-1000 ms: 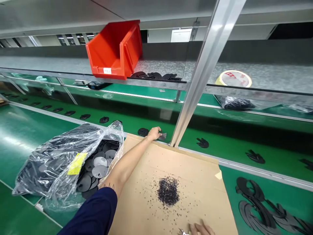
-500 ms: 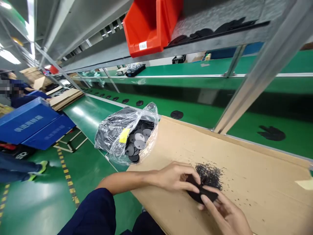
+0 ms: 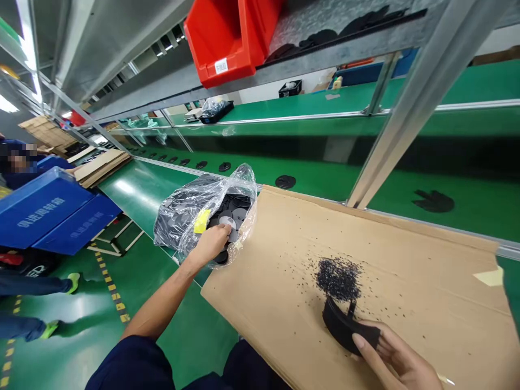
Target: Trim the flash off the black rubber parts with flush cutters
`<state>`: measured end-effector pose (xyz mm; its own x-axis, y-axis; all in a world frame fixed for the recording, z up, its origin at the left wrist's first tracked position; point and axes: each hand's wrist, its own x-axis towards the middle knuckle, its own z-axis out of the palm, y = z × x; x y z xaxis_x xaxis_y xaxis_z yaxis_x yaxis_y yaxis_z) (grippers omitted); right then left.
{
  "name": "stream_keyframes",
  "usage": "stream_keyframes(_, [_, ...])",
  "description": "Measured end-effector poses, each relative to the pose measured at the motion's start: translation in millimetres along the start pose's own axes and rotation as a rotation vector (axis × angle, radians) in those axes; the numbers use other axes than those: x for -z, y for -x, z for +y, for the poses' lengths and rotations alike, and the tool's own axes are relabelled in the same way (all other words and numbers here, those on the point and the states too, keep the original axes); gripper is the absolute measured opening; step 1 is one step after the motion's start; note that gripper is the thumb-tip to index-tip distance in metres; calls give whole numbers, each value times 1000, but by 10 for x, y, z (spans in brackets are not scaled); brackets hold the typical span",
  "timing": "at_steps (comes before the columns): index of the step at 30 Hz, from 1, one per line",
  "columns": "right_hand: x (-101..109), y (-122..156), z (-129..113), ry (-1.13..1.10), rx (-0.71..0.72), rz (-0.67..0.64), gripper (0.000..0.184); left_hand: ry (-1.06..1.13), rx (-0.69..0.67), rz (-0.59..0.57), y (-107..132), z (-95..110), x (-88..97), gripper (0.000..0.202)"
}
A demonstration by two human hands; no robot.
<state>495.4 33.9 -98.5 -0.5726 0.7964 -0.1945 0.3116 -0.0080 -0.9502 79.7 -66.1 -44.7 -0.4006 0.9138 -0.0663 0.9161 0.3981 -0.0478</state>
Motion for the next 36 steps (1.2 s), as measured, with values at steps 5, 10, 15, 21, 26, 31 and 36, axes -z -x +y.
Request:
stream_keyframes(5, [-82, 15, -157, 33, -9, -7, 51, 143, -159, 92, 91, 233, -8, 20])
stream_keyframes(10, [-146, 32, -292, 103, 34, 3, 49, 135, -196, 273, 90, 239, 39, 15])
stream_keyframes(15, [-101, 28, -215, 115, 18, 10, 49, -54, -116, 118, 94, 10, 147, 11])
stream_keyframes(21, [-128, -94, -78, 85, 15, -32, 49, -104, -131, 56, 4, 111, 7, 19])
stream_keyframes(26, [-164, -101, -100, 70, 16, -35, 52, -100, -81, 97, -126, 166, -152, 16])
stream_keyframes(31, [-137, -7, -103, 63, -26, 19, 56, 11, -24, 212, -212, 29, -102, 21])
stream_keyframes(36, [-161, 15, -120, 22, -31, -7, 50, 209, 6, 359, -195, 85, 76, 27])
